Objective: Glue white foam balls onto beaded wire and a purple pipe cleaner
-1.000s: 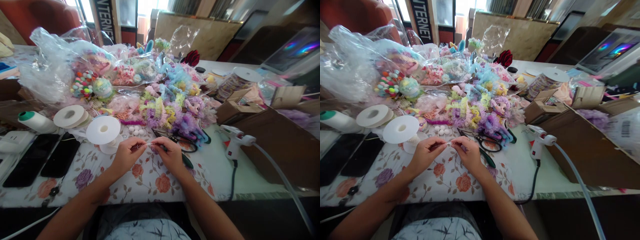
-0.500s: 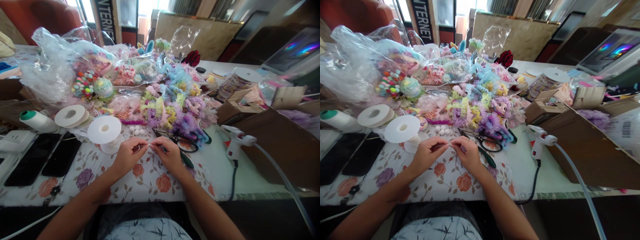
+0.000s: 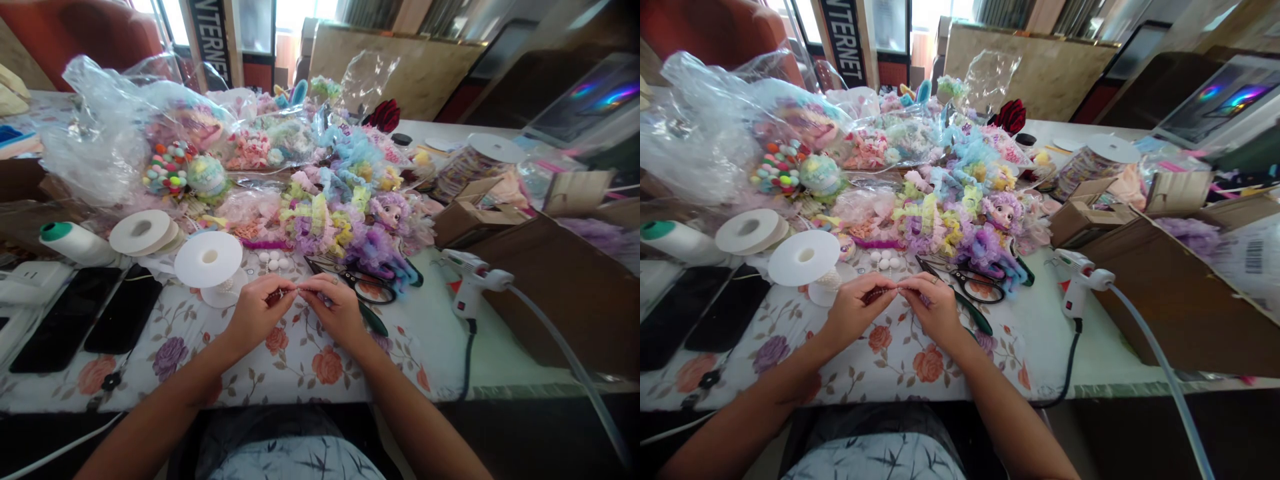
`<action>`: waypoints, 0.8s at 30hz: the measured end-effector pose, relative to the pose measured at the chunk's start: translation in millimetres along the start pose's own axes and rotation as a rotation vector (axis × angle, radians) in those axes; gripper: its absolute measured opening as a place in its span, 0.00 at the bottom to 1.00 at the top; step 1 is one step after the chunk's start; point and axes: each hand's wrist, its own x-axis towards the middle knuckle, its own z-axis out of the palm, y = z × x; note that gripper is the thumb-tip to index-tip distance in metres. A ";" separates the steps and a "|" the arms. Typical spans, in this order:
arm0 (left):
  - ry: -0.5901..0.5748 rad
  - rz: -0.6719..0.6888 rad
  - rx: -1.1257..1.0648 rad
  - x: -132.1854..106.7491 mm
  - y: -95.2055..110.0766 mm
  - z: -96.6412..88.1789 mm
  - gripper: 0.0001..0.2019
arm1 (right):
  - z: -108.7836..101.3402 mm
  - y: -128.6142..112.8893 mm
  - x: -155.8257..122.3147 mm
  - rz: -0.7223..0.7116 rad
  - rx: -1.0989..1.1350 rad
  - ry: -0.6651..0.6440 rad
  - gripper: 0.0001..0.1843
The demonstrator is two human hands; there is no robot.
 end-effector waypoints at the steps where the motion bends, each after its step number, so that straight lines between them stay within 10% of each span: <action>1: -0.005 -0.002 0.002 0.0 0.2 0.0 0.06 | 0.2 0.3 0.0 -0.002 0.002 0.002 0.05; 24: -0.001 0.042 0.063 -0.2 -2.6 1.2 0.06 | 0.8 2.5 -1.7 -0.007 -0.020 0.000 0.06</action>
